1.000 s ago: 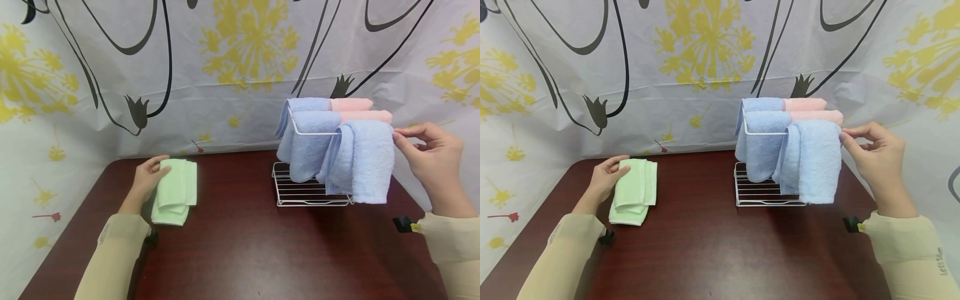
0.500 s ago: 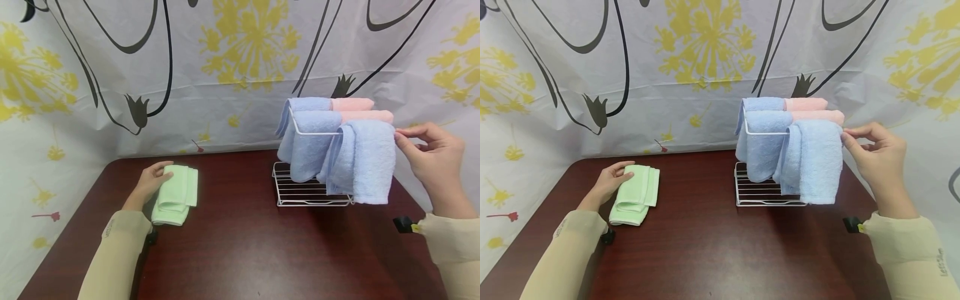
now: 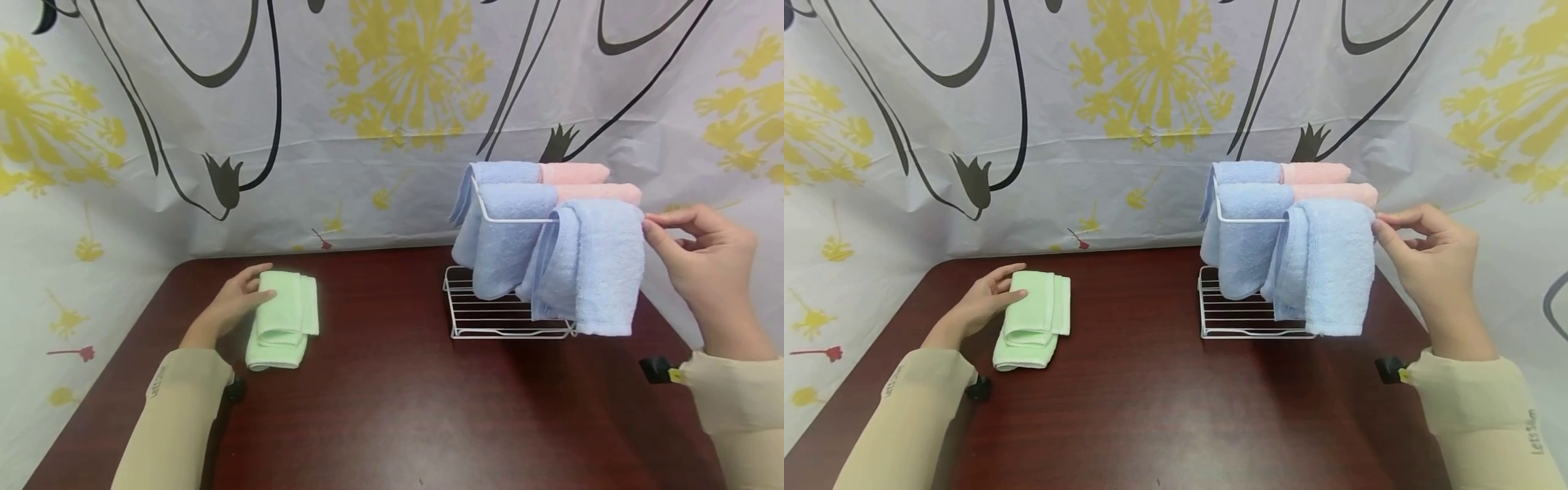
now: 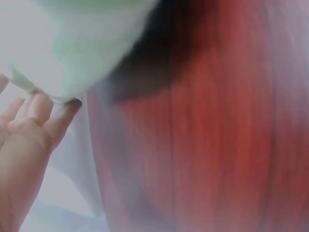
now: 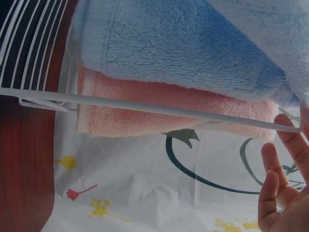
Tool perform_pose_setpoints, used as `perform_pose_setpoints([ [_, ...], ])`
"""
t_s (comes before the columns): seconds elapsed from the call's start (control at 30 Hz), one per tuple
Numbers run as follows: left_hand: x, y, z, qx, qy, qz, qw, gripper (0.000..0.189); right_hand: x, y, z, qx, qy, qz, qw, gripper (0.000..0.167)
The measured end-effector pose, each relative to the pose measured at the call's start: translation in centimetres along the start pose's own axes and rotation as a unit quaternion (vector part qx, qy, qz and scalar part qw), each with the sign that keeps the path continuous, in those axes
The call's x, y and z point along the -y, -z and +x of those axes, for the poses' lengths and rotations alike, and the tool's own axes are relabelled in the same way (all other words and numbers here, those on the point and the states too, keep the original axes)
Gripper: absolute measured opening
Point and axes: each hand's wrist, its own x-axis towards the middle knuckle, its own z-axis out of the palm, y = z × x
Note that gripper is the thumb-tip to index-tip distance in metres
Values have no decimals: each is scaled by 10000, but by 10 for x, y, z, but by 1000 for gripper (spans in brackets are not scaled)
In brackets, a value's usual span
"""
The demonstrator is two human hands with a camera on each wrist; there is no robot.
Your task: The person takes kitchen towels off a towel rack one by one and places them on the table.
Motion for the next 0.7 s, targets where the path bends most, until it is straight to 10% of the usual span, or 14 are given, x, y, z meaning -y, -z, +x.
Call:
perform_pose_setpoints([
  [0.7, -10, 15, -23, -1133, -820, 1058, 9845, 53, -1, 0, 0, -39, 29, -3, 10000, 14],
])
